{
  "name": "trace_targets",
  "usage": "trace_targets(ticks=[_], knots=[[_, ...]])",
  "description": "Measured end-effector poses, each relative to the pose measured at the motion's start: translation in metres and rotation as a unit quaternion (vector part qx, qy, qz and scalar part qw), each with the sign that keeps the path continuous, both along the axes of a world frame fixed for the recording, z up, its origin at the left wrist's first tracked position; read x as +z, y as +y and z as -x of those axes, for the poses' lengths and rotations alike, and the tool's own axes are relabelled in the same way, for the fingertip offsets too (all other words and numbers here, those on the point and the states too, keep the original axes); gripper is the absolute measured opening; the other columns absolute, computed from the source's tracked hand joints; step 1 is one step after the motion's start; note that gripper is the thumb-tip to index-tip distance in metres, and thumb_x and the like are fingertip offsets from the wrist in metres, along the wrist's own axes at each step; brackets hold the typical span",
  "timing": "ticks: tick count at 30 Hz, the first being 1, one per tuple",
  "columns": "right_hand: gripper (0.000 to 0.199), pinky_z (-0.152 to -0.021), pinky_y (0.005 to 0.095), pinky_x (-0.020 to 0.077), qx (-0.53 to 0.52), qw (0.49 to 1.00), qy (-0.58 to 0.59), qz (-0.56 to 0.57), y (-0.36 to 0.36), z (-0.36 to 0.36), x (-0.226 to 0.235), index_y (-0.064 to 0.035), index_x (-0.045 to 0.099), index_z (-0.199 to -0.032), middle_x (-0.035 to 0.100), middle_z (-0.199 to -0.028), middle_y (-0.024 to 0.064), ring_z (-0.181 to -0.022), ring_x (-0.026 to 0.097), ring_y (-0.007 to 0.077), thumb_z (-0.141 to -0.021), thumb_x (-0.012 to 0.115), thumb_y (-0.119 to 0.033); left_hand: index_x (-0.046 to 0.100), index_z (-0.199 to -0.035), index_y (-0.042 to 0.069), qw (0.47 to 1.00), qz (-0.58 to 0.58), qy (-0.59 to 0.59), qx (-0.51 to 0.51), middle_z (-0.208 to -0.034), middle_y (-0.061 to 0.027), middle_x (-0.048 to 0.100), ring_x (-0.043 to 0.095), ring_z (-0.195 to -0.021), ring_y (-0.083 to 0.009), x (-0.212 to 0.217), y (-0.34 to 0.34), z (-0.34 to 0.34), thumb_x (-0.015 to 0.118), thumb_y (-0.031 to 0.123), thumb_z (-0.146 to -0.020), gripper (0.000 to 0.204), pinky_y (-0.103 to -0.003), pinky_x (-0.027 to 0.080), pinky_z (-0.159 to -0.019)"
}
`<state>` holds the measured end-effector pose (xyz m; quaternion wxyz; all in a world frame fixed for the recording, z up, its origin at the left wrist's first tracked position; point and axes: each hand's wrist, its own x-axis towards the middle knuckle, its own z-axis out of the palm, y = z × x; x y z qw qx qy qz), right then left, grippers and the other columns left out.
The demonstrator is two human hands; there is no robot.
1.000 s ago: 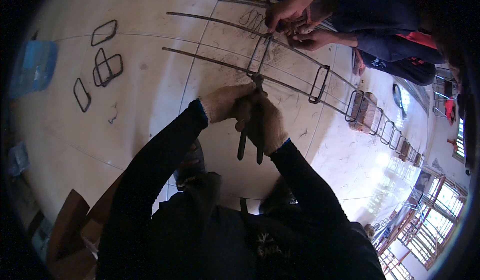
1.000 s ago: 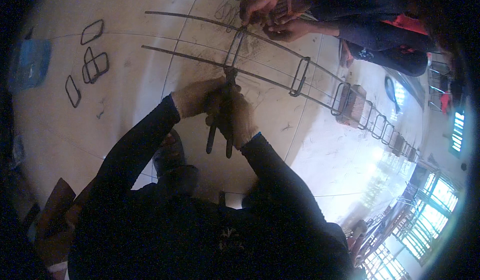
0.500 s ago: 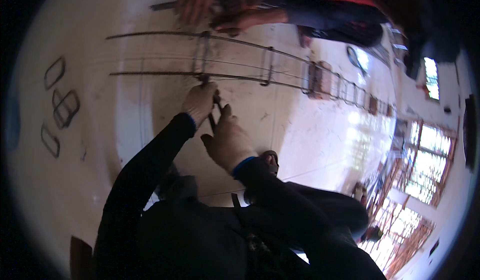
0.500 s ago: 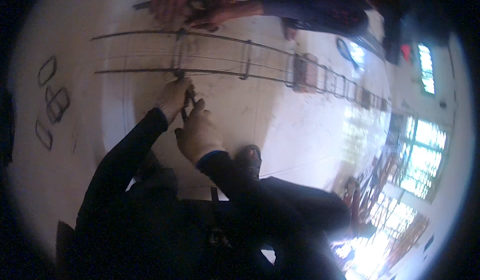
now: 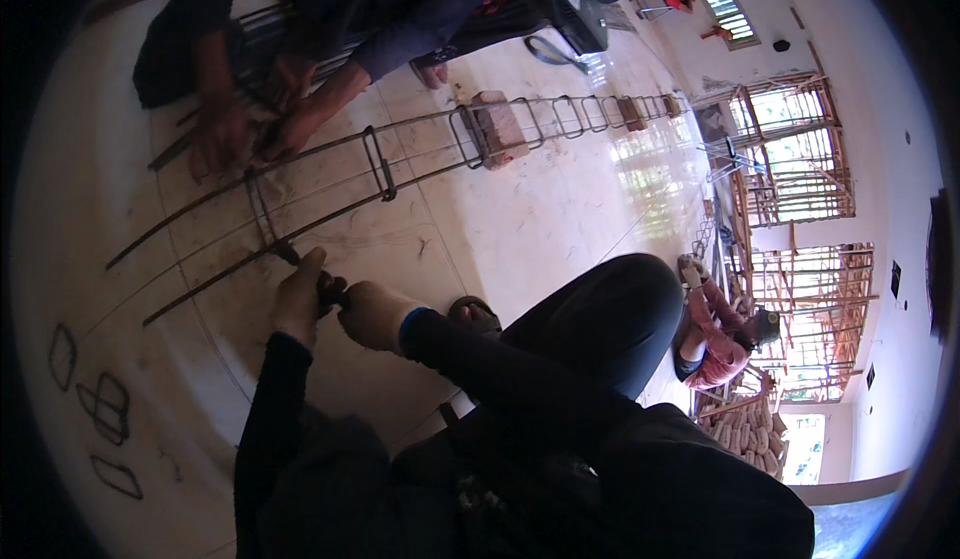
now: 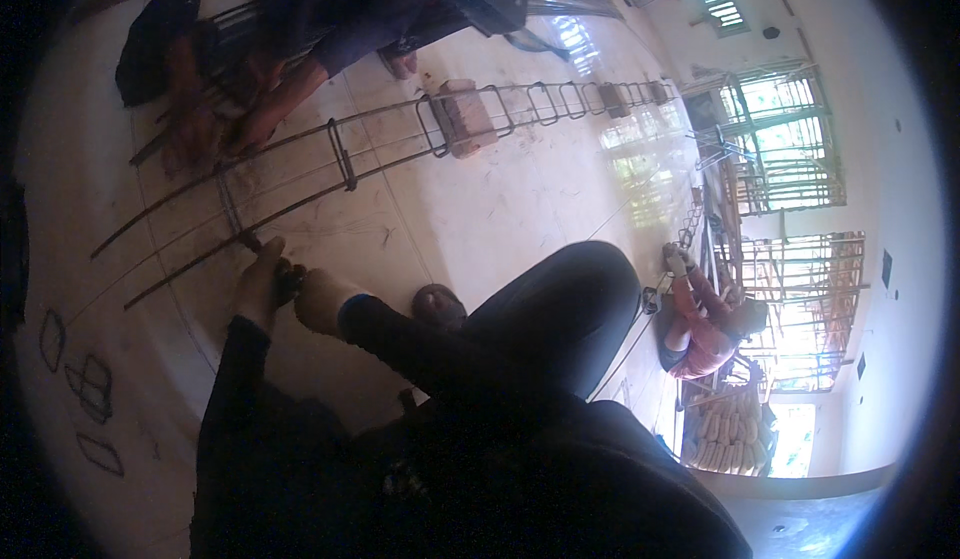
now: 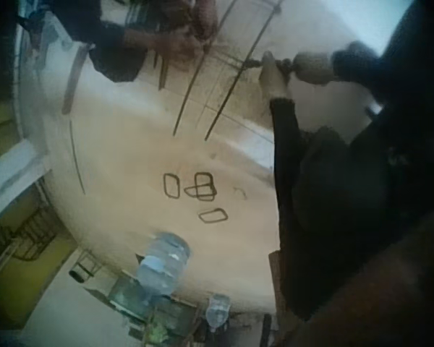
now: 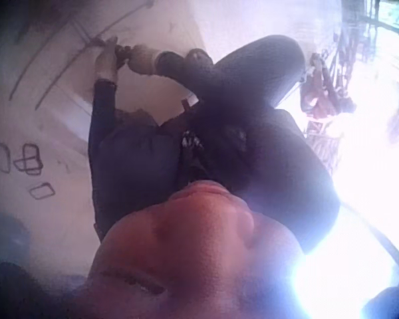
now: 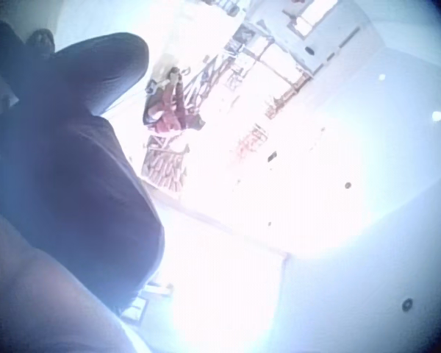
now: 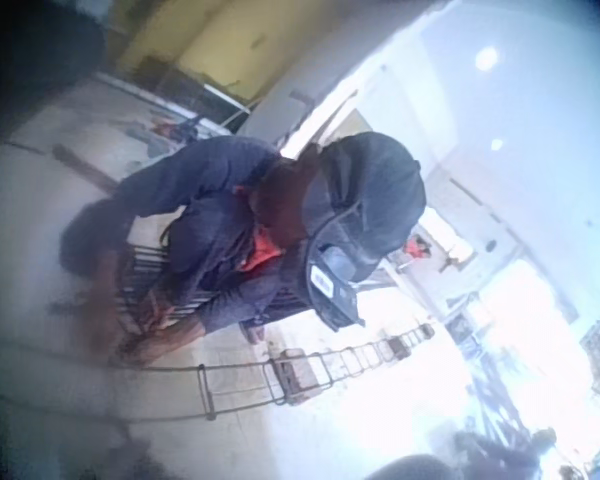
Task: The person assembles a long metal ladder-like frame on the floor by attaching rectangular metal loops to two parallel rods. They use pliers to twist wire ties at each junction and place bricks under the frame to hold it in place. Another person works on a similar frame nearby.
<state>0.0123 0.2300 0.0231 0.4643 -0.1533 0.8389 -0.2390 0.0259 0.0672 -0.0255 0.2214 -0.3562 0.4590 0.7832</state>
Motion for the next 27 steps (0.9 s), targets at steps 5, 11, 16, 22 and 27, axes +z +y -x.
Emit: trace_targets(ticks=[5, 11, 16, 22, 27], knots=[[0.028, -0.062, 0.0355, 0.0566, -0.126, 0.986, -0.101, 0.044, -0.030, -0.003, 0.026, -0.0010, 0.068, -0.109, 0.071, -0.091, 0.0103, -0.073, 0.069, 0.0201, -0.102, 0.067, -0.028, 0.066, -0.091, 0.009, 0.995, -0.091, 0.030, 0.013, -0.094, -0.0077, 0.075, 0.069, -0.080, -0.0217, -0.008, -0.011, -0.007, 0.071, 0.059, -0.097, 0.050, -0.034, 0.053, -0.078], [0.034, -0.062, 0.0369, 0.0566, -0.307, 0.849, -0.380, 0.201, -0.010, 0.002, 0.020, -0.0023, 0.064, -0.114, 0.066, -0.090, 0.0085, -0.071, 0.066, 0.0195, -0.105, 0.067, -0.035, 0.065, -0.090, 0.009, 0.937, -0.326, 0.083, 0.097, -0.100, -0.0091, 0.073, 0.068, -0.088, -0.0244, 0.013, -0.009, -0.015, 0.064, 0.047, -0.106, 0.041, -0.036, 0.054, -0.080], [0.037, -0.064, 0.0403, 0.0595, -0.137, 0.988, -0.069, 0.009, -0.032, -0.002, 0.073, 0.0001, 0.061, -0.124, 0.071, -0.095, 0.0125, -0.075, 0.071, 0.0236, -0.102, 0.068, -0.029, 0.063, -0.087, 0.011, 0.947, -0.288, 0.042, 0.135, -0.089, -0.0072, 0.070, 0.067, -0.082, -0.0210, 0.002, 0.005, -0.008, 0.061, 0.035, -0.107, 0.031, -0.036, 0.057, -0.079], [0.032, -0.063, 0.0445, 0.0599, 0.066, 0.913, 0.368, -0.165, -0.040, -0.043, 0.014, 0.0015, 0.065, -0.120, 0.075, -0.097, 0.0197, -0.077, 0.076, 0.0291, -0.100, 0.058, -0.023, 0.066, -0.092, 0.013, 0.957, -0.230, 0.032, 0.175, -0.086, -0.0048, 0.070, 0.068, -0.080, -0.0206, -0.008, 0.018, -0.005, 0.066, 0.036, -0.104, 0.026, -0.037, 0.059, -0.078], [0.023, -0.054, 0.0409, 0.0563, 0.098, 0.988, 0.037, 0.115, -0.003, -0.020, -0.023, -0.0018, 0.068, -0.105, 0.073, -0.090, 0.0136, -0.065, 0.071, 0.0225, -0.102, 0.059, -0.023, 0.068, -0.114, 0.012, 0.930, -0.343, 0.074, 0.108, -0.115, -0.0088, 0.074, 0.070, -0.100, -0.0268, -0.020, 0.011, -0.025, 0.066, 0.042, -0.103, 0.032, -0.044, 0.057, -0.096]])
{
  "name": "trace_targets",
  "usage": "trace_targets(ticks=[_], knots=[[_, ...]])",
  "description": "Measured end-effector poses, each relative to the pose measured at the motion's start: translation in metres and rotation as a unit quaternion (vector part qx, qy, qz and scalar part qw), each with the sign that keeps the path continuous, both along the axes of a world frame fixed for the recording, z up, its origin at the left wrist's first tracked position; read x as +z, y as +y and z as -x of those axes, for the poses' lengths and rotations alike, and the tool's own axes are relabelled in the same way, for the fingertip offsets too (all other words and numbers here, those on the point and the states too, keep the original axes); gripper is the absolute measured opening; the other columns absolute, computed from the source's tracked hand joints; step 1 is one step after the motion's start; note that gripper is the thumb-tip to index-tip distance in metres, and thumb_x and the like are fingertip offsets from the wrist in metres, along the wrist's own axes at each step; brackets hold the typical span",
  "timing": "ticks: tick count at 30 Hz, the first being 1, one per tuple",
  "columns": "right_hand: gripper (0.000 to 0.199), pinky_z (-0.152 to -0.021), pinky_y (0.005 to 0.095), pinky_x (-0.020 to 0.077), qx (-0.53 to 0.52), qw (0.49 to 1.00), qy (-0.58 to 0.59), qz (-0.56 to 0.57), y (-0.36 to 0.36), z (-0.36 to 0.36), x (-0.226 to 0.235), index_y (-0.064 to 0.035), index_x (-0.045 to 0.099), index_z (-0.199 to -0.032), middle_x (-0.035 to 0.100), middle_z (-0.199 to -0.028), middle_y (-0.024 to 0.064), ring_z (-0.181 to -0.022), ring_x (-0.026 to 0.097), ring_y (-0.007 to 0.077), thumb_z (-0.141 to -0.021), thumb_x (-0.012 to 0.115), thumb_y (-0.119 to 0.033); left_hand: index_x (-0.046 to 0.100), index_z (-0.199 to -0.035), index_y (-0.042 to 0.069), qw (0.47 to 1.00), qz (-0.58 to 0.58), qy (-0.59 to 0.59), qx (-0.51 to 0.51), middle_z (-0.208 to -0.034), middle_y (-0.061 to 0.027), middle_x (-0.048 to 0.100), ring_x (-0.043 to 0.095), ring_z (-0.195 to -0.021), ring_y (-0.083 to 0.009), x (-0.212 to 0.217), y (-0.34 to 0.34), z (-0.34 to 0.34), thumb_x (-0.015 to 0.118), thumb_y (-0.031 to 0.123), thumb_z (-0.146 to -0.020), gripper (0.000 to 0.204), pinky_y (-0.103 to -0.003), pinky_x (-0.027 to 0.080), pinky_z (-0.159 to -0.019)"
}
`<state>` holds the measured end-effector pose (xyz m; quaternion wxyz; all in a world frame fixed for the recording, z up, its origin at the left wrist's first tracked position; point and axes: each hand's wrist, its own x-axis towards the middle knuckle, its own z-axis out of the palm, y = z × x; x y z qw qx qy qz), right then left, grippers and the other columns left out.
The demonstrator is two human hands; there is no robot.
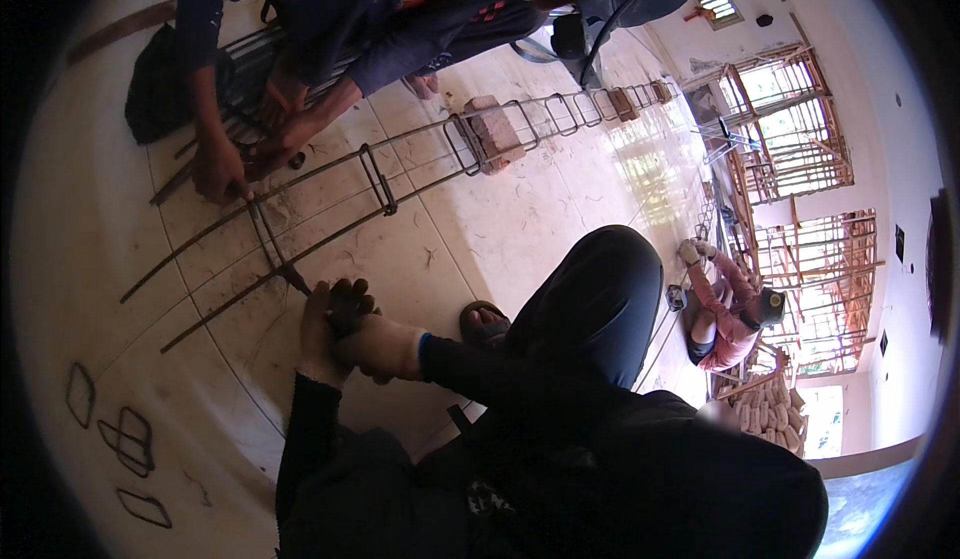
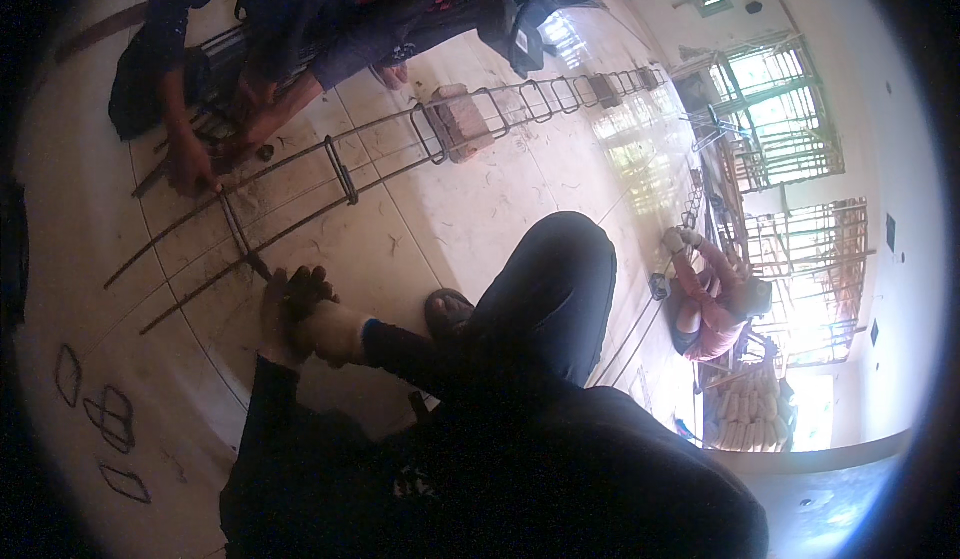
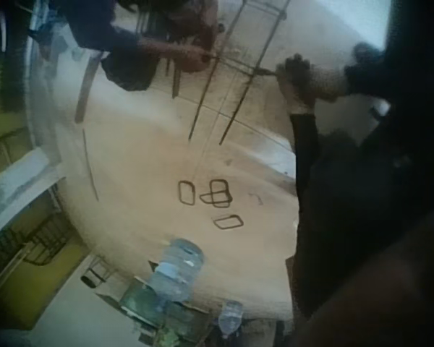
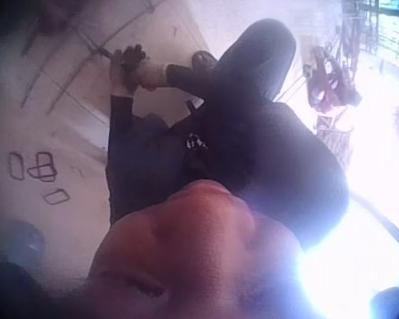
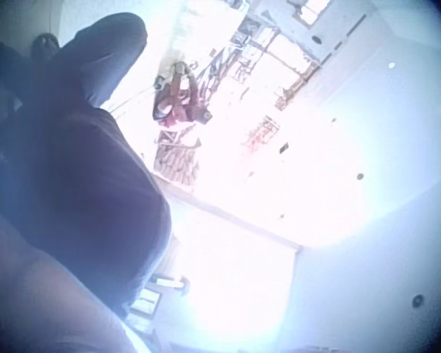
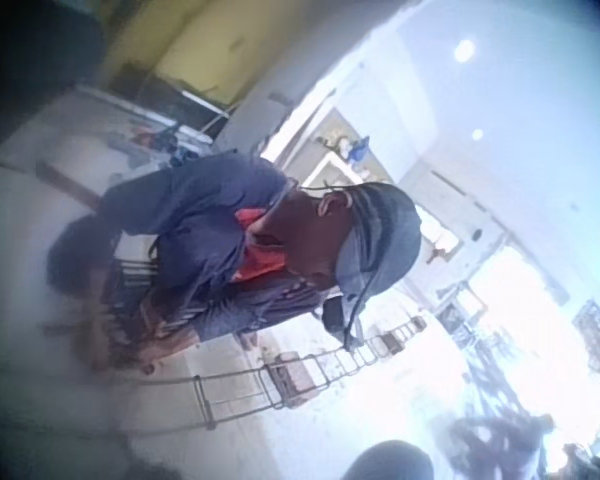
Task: The person assembles a long metal ladder-like frame on the floor by attaching rectangular metal loops to two parallel rods. They use pliers to twist wire ties at each junction and place bricks under the frame to hold it in place. Another person works on a similar frame nearby.
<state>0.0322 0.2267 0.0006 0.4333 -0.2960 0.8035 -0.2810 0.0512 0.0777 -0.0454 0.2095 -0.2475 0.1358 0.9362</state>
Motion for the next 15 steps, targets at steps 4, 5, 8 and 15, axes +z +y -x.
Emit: trace_targets(ticks=[4, 5, 8, 15], knots=[[0.023, -0.051, 0.0337, 0.0527, -0.145, 0.974, -0.154, 0.082, 0.007, -0.002, 0.003, -0.0039, 0.067, -0.100, 0.069, -0.083, 0.0068, -0.059, 0.065, 0.0178, -0.102, 0.063, -0.026, 0.067, -0.115, 0.011, 0.998, 0.014, 0.026, -0.050, -0.114, -0.0105, 0.075, 0.071, -0.098, -0.0269, -0.001, -0.004, 0.006, 0.070, 0.038, -0.098, 0.032, -0.041, 0.059, -0.092], [0.023, -0.050, 0.0325, 0.0519, -0.171, 0.967, -0.174, 0.071, 0.006, -0.002, 0.003, -0.0048, 0.067, -0.099, 0.067, -0.081, 0.0054, -0.058, 0.063, 0.0173, -0.101, 0.064, -0.028, 0.066, -0.115, 0.010, 0.997, 0.051, 0.009, -0.054, -0.111, -0.0103, 0.076, 0.072, -0.095, -0.0268, 0.006, -0.005, 0.006, 0.071, 0.034, -0.096, 0.030, -0.040, 0.060, -0.089], [0.023, -0.051, 0.0329, 0.0518, -0.262, 0.922, -0.283, 0.019, -0.011, -0.005, 0.008, -0.0081, 0.065, -0.098, 0.065, -0.078, 0.0037, -0.058, 0.062, 0.0186, -0.101, 0.068, -0.031, 0.066, -0.117, 0.008, 0.994, 0.100, -0.015, -0.043, -0.113, -0.0101, 0.076, 0.073, -0.097, -0.0249, 0.007, -0.005, 0.002, 0.071, 0.033, -0.098, 0.031, -0.038, 0.060, -0.089], [0.026, -0.065, 0.0423, 0.0586, -0.388, 0.694, -0.605, 0.049, -0.001, 0.011, 0.029, -0.0088, 0.066, -0.106, 0.066, -0.082, 0.0060, -0.071, 0.068, 0.0246, -0.098, 0.074, -0.032, 0.061, -0.095, 0.011, 0.983, -0.169, 0.074, 0.019, -0.082, -0.0050, 0.064, 0.063, -0.071, -0.0195, -0.014, -0.013, 0.013, 0.066, 0.024, -0.101, 0.015, -0.037, 0.056, -0.073]])
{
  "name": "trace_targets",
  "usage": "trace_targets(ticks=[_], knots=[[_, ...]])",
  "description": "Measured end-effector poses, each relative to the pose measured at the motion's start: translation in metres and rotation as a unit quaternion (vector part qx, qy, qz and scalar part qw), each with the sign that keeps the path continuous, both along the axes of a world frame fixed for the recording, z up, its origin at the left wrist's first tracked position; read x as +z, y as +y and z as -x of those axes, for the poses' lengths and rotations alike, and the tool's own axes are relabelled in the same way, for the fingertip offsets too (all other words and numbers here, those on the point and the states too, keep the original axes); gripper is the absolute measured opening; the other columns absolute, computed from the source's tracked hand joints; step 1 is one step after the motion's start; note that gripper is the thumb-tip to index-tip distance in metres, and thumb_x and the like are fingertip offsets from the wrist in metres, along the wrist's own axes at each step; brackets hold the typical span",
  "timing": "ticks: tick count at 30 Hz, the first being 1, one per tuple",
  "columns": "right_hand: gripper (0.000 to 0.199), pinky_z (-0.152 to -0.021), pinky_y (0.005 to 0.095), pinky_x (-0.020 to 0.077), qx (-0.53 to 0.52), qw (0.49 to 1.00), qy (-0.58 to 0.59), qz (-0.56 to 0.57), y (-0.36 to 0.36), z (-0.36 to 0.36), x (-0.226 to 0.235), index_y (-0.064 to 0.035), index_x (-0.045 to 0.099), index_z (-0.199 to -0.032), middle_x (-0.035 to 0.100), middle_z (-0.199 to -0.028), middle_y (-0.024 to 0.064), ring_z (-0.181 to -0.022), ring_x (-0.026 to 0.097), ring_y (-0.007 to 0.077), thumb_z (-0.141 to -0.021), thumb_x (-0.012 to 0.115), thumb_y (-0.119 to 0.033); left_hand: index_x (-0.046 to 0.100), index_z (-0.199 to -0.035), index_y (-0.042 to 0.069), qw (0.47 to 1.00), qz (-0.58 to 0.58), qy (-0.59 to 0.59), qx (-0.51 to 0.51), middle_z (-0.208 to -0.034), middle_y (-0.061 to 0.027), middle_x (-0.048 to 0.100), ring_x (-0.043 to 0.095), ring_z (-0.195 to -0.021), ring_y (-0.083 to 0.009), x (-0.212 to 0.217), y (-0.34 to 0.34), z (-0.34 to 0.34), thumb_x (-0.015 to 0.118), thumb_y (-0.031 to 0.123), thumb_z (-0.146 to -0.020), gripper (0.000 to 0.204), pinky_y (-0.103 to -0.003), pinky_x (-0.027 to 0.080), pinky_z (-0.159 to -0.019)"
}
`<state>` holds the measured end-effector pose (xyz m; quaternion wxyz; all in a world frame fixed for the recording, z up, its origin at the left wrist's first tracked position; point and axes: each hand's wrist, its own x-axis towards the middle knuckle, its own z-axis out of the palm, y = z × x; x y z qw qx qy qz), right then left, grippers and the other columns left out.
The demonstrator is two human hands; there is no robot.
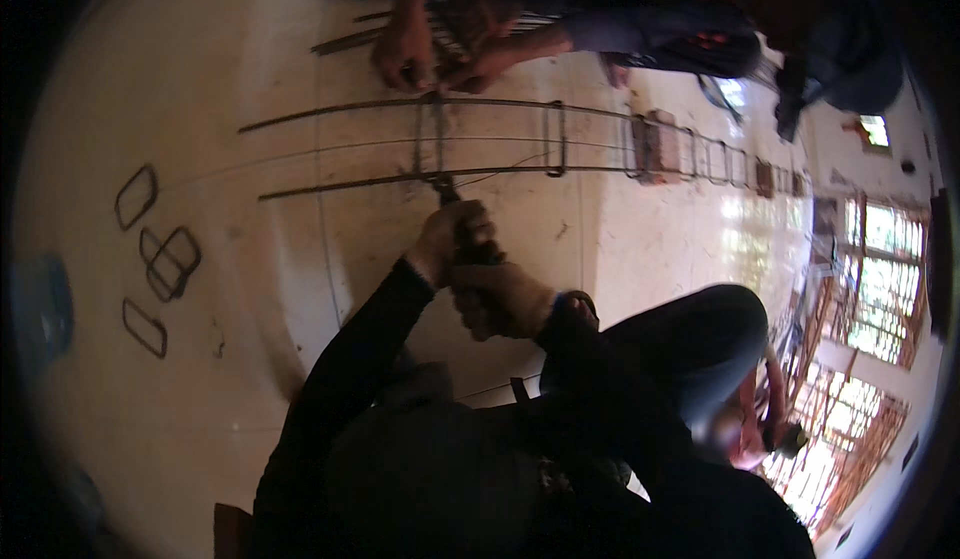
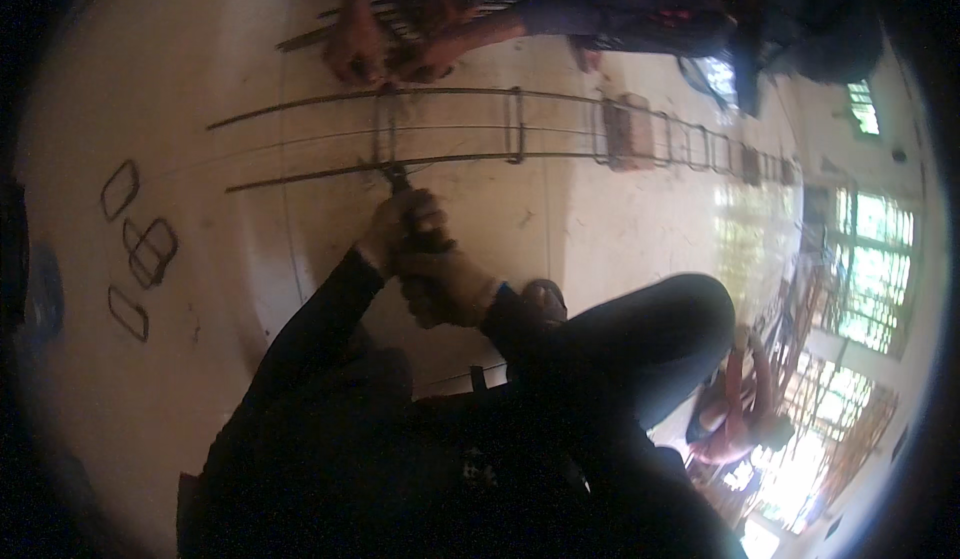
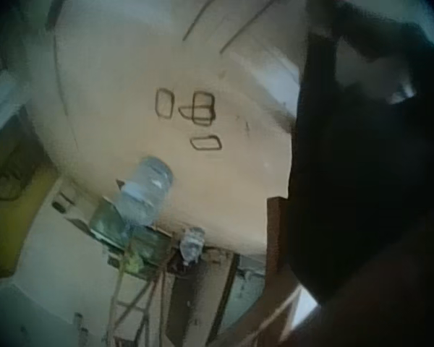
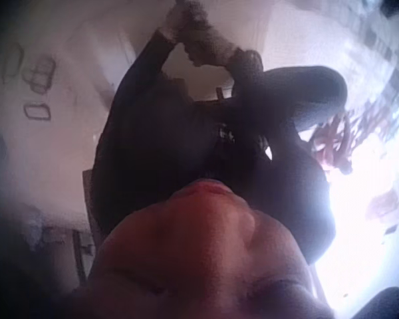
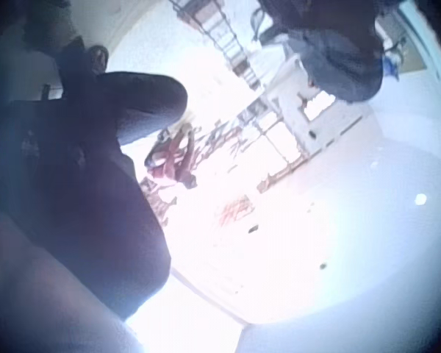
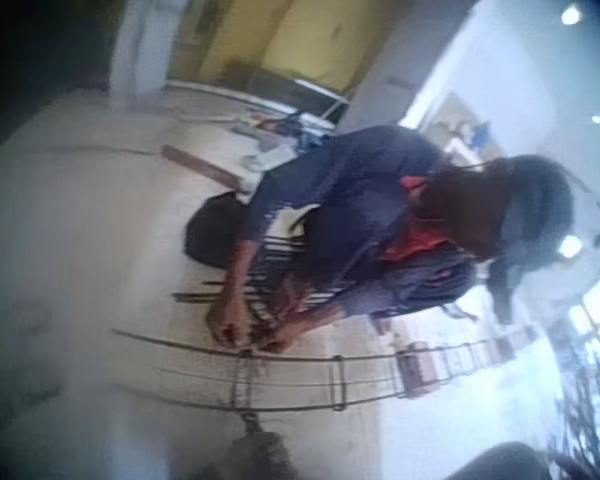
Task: The person assembles a long metal ladder-like frame on the floor by attaching rectangular metal loops to two parallel rods. They use pliers to twist wire ties at each junction and place bricks under the frame to hold it in place. Another person works on a similar frame nearby.
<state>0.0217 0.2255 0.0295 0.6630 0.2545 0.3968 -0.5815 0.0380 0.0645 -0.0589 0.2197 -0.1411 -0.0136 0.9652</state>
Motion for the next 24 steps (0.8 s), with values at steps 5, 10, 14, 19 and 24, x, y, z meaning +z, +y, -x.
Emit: trace_targets(ticks=[5, 10, 14, 19, 24], knots=[[0.041, -0.081, 0.0506, 0.0607, 0.390, 0.623, 0.585, -0.344, -0.039, -0.025, 0.067, 0.0006, 0.064, -0.116, 0.073, -0.091, 0.0190, -0.092, 0.076, 0.0377, -0.091, 0.079, -0.029, 0.058, -0.091, 0.011, 0.981, 0.133, -0.133, 0.042, -0.075, -0.0033, 0.058, 0.059, -0.065, -0.0194, 0.029, 0.014, 0.002, 0.067, 0.022, -0.101, 0.017, -0.039, 0.055, -0.068], [0.043, -0.082, 0.0485, 0.0598, 0.384, 0.572, 0.588, -0.424, -0.052, -0.033, 0.061, 0.0026, 0.058, -0.125, 0.074, -0.097, 0.0200, -0.096, 0.075, 0.0374, -0.092, 0.072, -0.020, 0.059, -0.090, 0.011, 0.969, 0.178, -0.168, 0.031, -0.082, -0.0030, 0.061, 0.063, -0.071, -0.0190, 0.039, 0.012, 0.007, 0.062, 0.029, -0.105, 0.023, -0.040, 0.058, -0.071], [0.036, -0.059, 0.0370, 0.0546, 0.320, 0.696, 0.631, -0.123, 0.025, -0.018, -0.023, -0.0005, 0.055, -0.125, 0.069, -0.088, 0.0082, -0.072, 0.069, 0.0241, -0.094, 0.068, -0.015, 0.061, -0.097, 0.007, 0.987, 0.087, -0.125, 0.050, -0.085, -0.0074, 0.067, 0.066, -0.071, -0.0231, 0.052, 0.017, 0.004, 0.066, 0.028, -0.102, 0.022, -0.041, 0.060, -0.071], [0.030, -0.060, 0.0331, 0.0571, 0.119, 0.941, 0.311, -0.061, 0.007, -0.003, 0.029, 0.0014, 0.062, -0.120, 0.068, -0.087, 0.0050, -0.072, 0.068, 0.0200, -0.098, 0.070, -0.018, 0.064, -0.097, 0.006, 0.985, 0.124, -0.123, 0.009, -0.081, -0.0090, 0.068, 0.067, -0.070, -0.0249, 0.043, 0.011, 0.003, 0.065, 0.027, -0.101, 0.021, -0.039, 0.059, -0.073], [0.037, -0.046, 0.0249, 0.0405, 0.156, 0.919, 0.268, -0.243, -0.031, 0.002, 0.082, 0.0023, 0.063, -0.125, 0.061, -0.081, 0.0016, -0.052, 0.051, 0.0160, -0.095, 0.071, -0.019, 0.063, -0.093, 0.006, 0.967, 0.224, -0.123, -0.003, -0.076, -0.0081, 0.066, 0.067, -0.069, -0.0237, 0.042, 0.013, 0.003, 0.064, 0.027, -0.100, 0.022, -0.038, 0.059, -0.074]])
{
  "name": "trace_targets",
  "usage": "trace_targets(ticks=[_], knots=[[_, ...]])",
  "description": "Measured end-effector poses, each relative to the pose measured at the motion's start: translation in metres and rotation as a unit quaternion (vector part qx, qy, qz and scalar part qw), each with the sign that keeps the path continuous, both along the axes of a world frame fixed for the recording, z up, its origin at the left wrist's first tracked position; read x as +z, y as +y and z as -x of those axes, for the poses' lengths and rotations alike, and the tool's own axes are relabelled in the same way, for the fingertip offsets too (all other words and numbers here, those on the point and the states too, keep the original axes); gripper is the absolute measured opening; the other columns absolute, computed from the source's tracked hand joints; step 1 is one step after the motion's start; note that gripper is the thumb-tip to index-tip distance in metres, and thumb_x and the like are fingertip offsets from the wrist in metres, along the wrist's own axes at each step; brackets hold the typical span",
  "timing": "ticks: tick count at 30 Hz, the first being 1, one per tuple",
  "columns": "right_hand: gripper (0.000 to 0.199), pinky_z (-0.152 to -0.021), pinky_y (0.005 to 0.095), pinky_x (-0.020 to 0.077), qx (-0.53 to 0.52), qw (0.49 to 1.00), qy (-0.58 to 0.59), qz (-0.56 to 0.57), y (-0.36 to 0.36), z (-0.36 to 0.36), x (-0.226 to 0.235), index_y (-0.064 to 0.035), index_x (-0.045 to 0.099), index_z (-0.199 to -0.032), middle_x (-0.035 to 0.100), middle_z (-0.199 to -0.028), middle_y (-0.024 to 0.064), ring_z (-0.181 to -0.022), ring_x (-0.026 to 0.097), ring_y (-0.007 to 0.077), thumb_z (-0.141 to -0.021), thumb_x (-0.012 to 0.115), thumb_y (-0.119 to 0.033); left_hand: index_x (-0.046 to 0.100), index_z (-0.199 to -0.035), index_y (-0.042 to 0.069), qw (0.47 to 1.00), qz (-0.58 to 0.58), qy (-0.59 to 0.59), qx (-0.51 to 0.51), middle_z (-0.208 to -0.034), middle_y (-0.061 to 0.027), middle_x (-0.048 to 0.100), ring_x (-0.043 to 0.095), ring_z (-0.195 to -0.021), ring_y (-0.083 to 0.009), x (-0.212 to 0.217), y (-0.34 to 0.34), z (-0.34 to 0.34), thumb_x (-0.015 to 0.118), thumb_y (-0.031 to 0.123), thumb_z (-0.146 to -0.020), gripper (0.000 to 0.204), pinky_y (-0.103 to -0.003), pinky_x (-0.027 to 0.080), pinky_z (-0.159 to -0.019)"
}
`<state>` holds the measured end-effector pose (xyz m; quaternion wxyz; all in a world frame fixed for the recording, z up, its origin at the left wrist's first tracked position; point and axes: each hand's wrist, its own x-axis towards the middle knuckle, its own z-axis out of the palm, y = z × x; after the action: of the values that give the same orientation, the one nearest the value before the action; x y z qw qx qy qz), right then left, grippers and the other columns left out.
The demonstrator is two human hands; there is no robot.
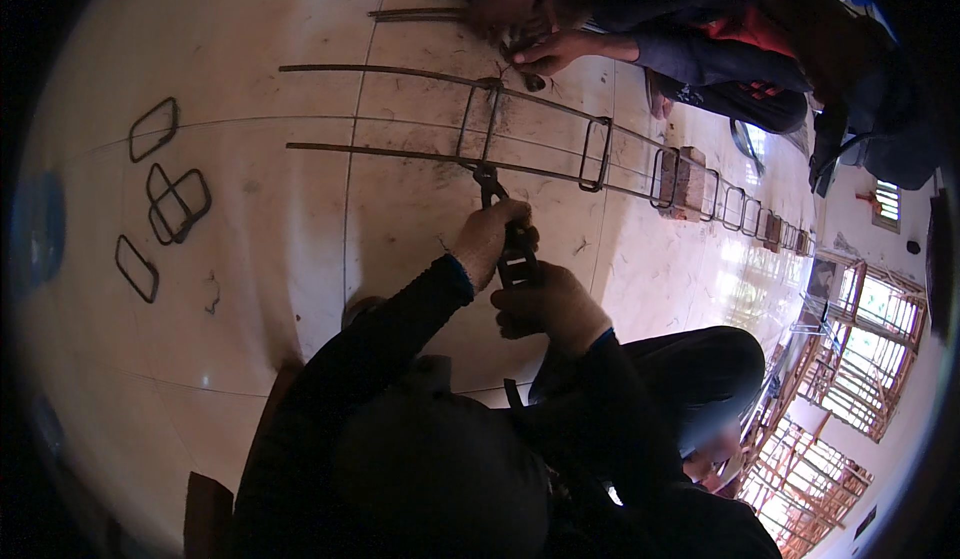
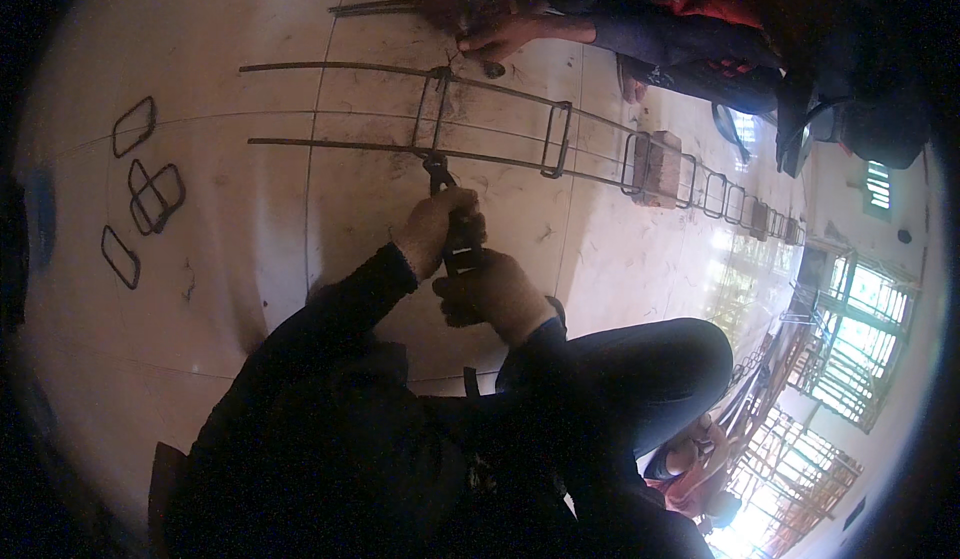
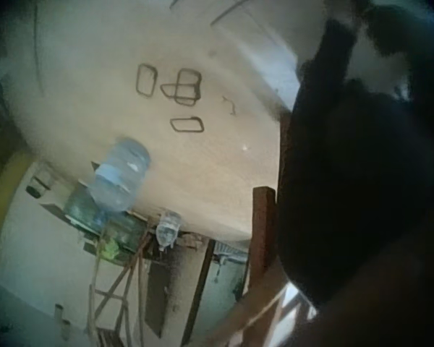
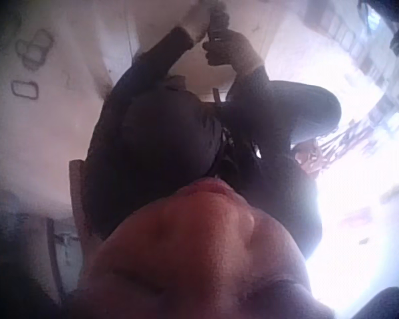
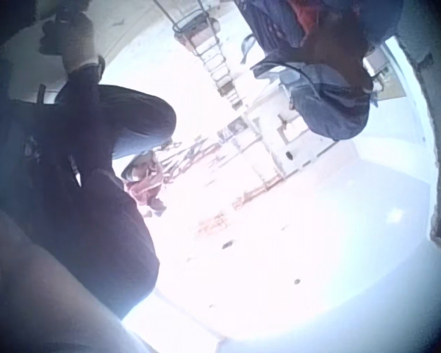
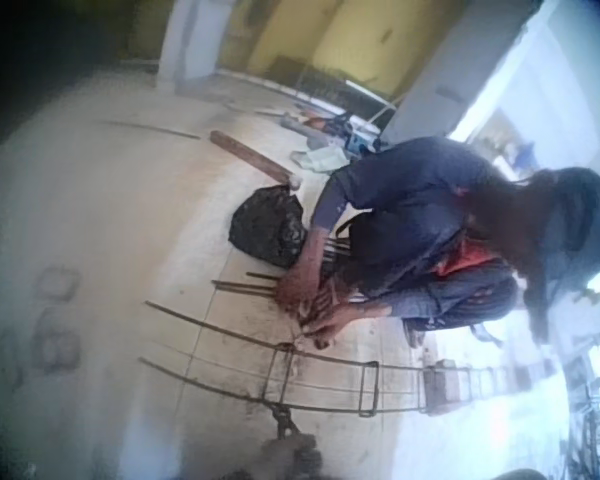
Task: The person assembles a long metal ladder-like frame on the floor by attaching rectangular metal loops to two parallel rods. They use pliers to twist wire ties at each junction and place bricks under the frame to hold it in place. Another person works on a similar frame nearby.
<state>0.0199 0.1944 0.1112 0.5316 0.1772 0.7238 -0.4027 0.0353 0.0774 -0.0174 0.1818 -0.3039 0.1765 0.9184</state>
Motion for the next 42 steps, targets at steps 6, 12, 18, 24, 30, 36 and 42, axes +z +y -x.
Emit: trace_targets(ticks=[6, 12, 18, 24, 30, 36, 42], knots=[[0.037, -0.058, 0.0312, 0.0556, -0.026, 0.984, -0.072, 0.159, 0.050, -0.008, -0.060, 0.0045, 0.063, -0.122, 0.068, -0.081, 0.0066, -0.064, 0.067, 0.0196, -0.097, 0.070, -0.023, 0.063, -0.091, 0.006, 0.997, -0.028, -0.020, 0.064, -0.076, -0.0069, 0.064, 0.066, -0.071, -0.0215, -0.007, 0.008, -0.002, 0.068, 0.033, -0.097, 0.028, -0.035, 0.057, -0.072], [0.036, -0.072, 0.0402, 0.0589, 0.319, 0.862, 0.336, -0.203, 0.006, -0.027, -0.041, 0.0043, 0.065, -0.118, 0.074, -0.096, 0.0194, -0.077, 0.072, 0.0273, -0.101, 0.067, -0.028, 0.068, -0.104, 0.002, 0.966, 0.244, -0.044, -0.080, -0.082, -0.0071, 0.069, 0.067, -0.076, -0.0182, -0.007, 0.004, -0.006, 0.077, 0.045, -0.093, 0.046, -0.034, 0.054, -0.072], [0.031, -0.080, 0.0508, 0.0592, 0.227, 0.888, 0.354, -0.184, -0.018, -0.040, -0.054, -0.0006, 0.065, -0.120, 0.072, -0.110, 0.0277, -0.099, 0.072, 0.0408, -0.100, 0.066, -0.024, 0.070, -0.112, 0.000, 0.977, 0.204, -0.042, -0.054, -0.090, -0.0092, 0.077, 0.069, -0.077, -0.0164, -0.012, -0.003, -0.010, 0.081, 0.049, -0.090, 0.055, -0.033, 0.052, -0.070], [0.033, -0.062, 0.0388, 0.0579, 0.079, 0.990, 0.113, 0.004, 0.012, -0.034, -0.098, 0.0000, 0.065, -0.110, 0.069, -0.086, 0.0127, -0.071, 0.071, 0.0270, -0.099, 0.072, -0.030, 0.070, -0.110, 0.002, 0.977, 0.194, -0.032, -0.078, -0.091, -0.0086, 0.077, 0.068, -0.078, -0.0172, -0.005, -0.011, -0.009, 0.079, 0.046, -0.094, 0.047, -0.035, 0.053, -0.070], [0.029, -0.057, 0.0354, 0.0568, -0.125, 0.980, -0.101, 0.119, 0.010, -0.025, -0.063, -0.0016, 0.066, -0.108, 0.068, -0.080, 0.0064, -0.065, 0.070, 0.0227, -0.099, 0.071, -0.028, 0.068, -0.104, 0.004, 0.996, 0.056, 0.045, -0.058, -0.083, -0.0033, 0.067, 0.063, -0.078, -0.0161, -0.027, -0.017, -0.008, 0.074, 0.044, -0.098, 0.041, -0.033, 0.050, -0.068], [0.021, -0.070, 0.0431, 0.0598, 0.180, 0.960, 0.203, -0.064, 0.003, -0.042, -0.077, -0.0033, 0.063, -0.110, 0.072, -0.095, 0.0111, -0.085, 0.075, 0.0294, -0.101, 0.067, -0.022, 0.066, -0.086, 0.006, 0.946, 0.304, -0.003, -0.114, -0.076, -0.0039, 0.061, 0.057, -0.066, -0.0181, -0.047, 0.005, -0.007, 0.069, 0.045, -0.095, 0.041, -0.034, 0.045, -0.063], [0.037, -0.082, 0.0384, 0.0604, -0.117, 0.968, -0.110, 0.195, 0.018, -0.045, -0.080, 0.0022, 0.058, -0.138, 0.073, -0.118, 0.0201, -0.103, 0.075, 0.0247, -0.110, 0.058, -0.022, 0.068, -0.093, 0.002, 0.905, 0.310, -0.014, -0.290, -0.081, -0.0095, 0.064, 0.061, -0.072, -0.0216, -0.032, -0.025, -0.024, 0.068, 0.054, -0.094, 0.052, -0.036, 0.047, -0.067]])
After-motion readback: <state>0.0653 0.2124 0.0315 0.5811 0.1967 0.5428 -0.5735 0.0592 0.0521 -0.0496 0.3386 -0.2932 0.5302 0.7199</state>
